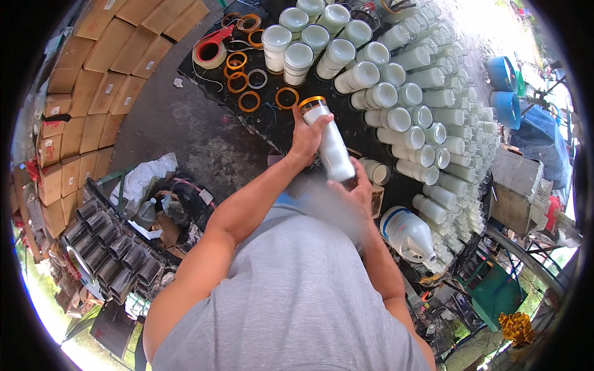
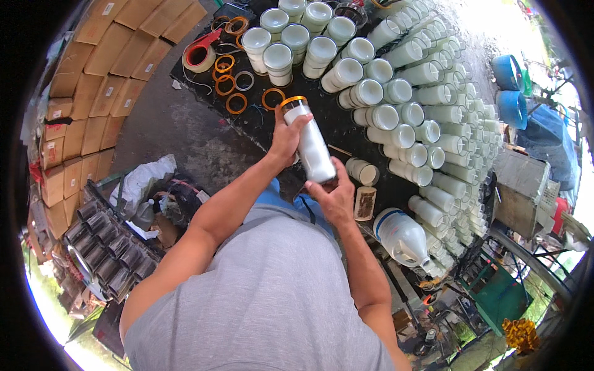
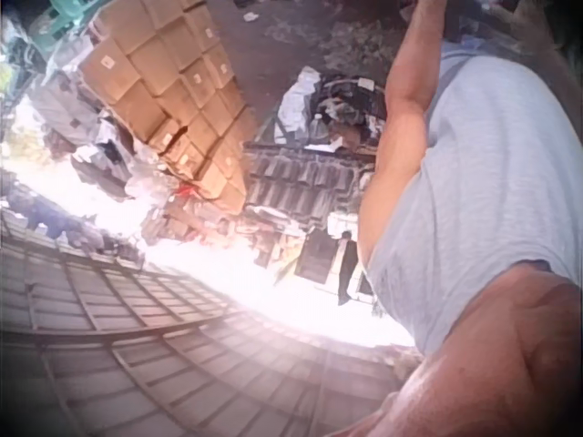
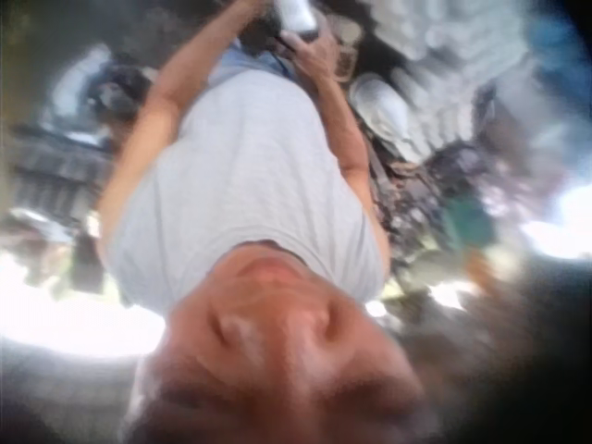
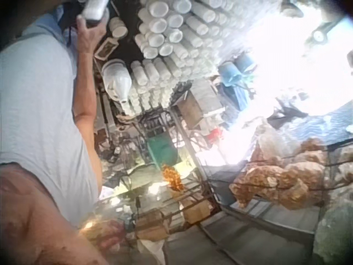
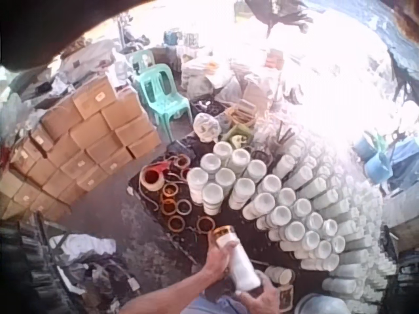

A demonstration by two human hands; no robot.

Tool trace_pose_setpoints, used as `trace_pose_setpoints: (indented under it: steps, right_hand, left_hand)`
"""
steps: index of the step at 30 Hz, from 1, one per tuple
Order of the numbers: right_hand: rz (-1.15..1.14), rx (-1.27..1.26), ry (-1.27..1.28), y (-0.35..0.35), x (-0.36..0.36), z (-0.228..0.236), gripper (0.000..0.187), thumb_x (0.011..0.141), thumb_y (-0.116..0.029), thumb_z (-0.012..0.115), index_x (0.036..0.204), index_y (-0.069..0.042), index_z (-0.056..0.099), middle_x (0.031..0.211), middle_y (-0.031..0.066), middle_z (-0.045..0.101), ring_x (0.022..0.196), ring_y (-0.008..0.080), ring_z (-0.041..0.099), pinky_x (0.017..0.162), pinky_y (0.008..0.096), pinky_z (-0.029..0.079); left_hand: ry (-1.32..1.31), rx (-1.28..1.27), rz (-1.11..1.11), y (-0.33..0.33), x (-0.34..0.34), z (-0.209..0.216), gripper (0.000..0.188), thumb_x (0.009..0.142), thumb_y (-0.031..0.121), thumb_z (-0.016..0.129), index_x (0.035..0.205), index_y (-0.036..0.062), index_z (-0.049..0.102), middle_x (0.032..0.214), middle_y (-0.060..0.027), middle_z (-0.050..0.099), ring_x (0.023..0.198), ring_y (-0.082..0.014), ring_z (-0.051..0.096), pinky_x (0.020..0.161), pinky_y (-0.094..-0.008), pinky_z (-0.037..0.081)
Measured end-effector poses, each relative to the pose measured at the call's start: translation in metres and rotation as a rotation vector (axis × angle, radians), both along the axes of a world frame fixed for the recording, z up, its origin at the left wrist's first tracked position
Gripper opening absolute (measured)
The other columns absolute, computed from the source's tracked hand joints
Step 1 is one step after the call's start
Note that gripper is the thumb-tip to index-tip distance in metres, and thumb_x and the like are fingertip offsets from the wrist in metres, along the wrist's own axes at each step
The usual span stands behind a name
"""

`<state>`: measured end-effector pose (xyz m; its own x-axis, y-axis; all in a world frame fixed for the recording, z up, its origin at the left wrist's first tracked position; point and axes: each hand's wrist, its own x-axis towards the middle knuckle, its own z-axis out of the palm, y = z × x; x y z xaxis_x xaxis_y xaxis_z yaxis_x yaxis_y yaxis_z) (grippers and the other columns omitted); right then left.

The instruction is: The person applies adhesive to the inner edge of orange plastic rings using a small brush, then places each ring onto the rim of a white ceramic cup. The person repeats this process for multiple cups, handling the rings, brush, and adhesive bottle throughout.

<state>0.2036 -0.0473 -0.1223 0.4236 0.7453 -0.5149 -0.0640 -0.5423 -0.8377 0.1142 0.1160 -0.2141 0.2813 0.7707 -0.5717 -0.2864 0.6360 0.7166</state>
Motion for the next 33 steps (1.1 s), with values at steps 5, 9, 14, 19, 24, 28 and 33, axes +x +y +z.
trace_pose_setpoints:
  steps: [5,9,14,19,24,28,33]
  right_hand:
    - [0.199,-0.106,-0.558,0.084,0.026,0.029,0.077,0.077,-0.032,0.087,0.138,0.005,0.060,0.109,0.0250,0.074,0.095,0.0336,0.074,0.087,0.0409,0.058]
    - [0.327,-0.037,-0.842,0.137,0.035,0.022,0.077,0.078,-0.039,0.083,0.135,0.009,0.062,0.118,0.0311,0.072,0.110,0.0443,0.071,0.100,0.0485,0.054]
    - [0.425,-0.198,-0.881,0.198,0.033,0.022,0.073,0.080,-0.045,0.079,0.126,0.010,0.067,0.115,0.0326,0.074,0.111,0.0469,0.072,0.100,0.0490,0.055]
    - [0.327,-0.197,-0.901,0.212,0.028,0.006,0.082,0.082,-0.052,0.079,0.132,0.011,0.063,0.118,0.0340,0.072,0.115,0.0481,0.069,0.104,0.0506,0.052]
    - [0.205,-0.196,-0.779,0.221,0.021,-0.003,0.090,0.083,-0.056,0.081,0.134,0.015,0.060,0.124,0.0356,0.069,0.122,0.0496,0.064,0.110,0.0507,0.047]
    - [0.110,-0.191,-0.846,0.225,0.015,-0.016,0.092,0.082,-0.057,0.082,0.132,0.017,0.061,0.122,0.0347,0.070,0.119,0.0492,0.065,0.109,0.0501,0.047]
    - [0.014,-0.157,-0.830,0.227,0.004,-0.016,0.093,0.081,-0.058,0.083,0.129,0.018,0.062,0.119,0.0355,0.071,0.118,0.0493,0.066,0.108,0.0502,0.047]
  left_hand:
    - [-0.441,-0.458,0.118,0.029,0.034,-0.053,0.050,0.096,0.035,0.075,0.129,0.0088,0.048,0.107,-0.0121,0.063,0.096,-0.0309,0.070,0.083,-0.0516,0.063]
    - [-0.656,-0.380,0.111,0.054,0.045,-0.067,0.047,0.108,0.057,0.054,0.127,0.0142,0.056,0.114,-0.0129,0.067,0.108,-0.0314,0.070,0.094,-0.0523,0.060]
    - [-0.702,-0.590,0.076,0.056,0.023,-0.075,0.093,0.104,0.080,0.028,0.158,0.0039,0.035,0.154,-0.0211,0.046,0.131,-0.0412,0.058,0.104,-0.0620,0.054]
    - [-0.521,-0.544,0.111,0.030,0.001,-0.074,0.098,0.107,0.073,0.028,0.168,-0.0002,0.006,0.172,-0.0245,0.015,0.151,-0.0459,0.036,0.114,-0.0661,0.046]
    - [-0.637,-0.456,0.245,0.033,0.004,-0.082,0.096,0.109,0.068,0.033,0.168,-0.0013,0.003,0.175,-0.0227,0.009,0.161,-0.0406,0.018,0.120,-0.0658,0.038]
    - [-0.586,-0.420,0.299,0.032,0.009,-0.089,0.094,0.110,0.065,0.039,0.168,-0.0005,0.006,0.175,-0.0208,0.013,0.162,-0.0371,0.015,0.120,-0.0651,0.036]
    - [-0.572,-0.404,0.342,0.034,0.009,-0.091,0.099,0.107,0.066,0.046,0.168,-0.0012,0.005,0.174,-0.0208,0.016,0.163,-0.0349,0.014,0.120,-0.0633,0.036]
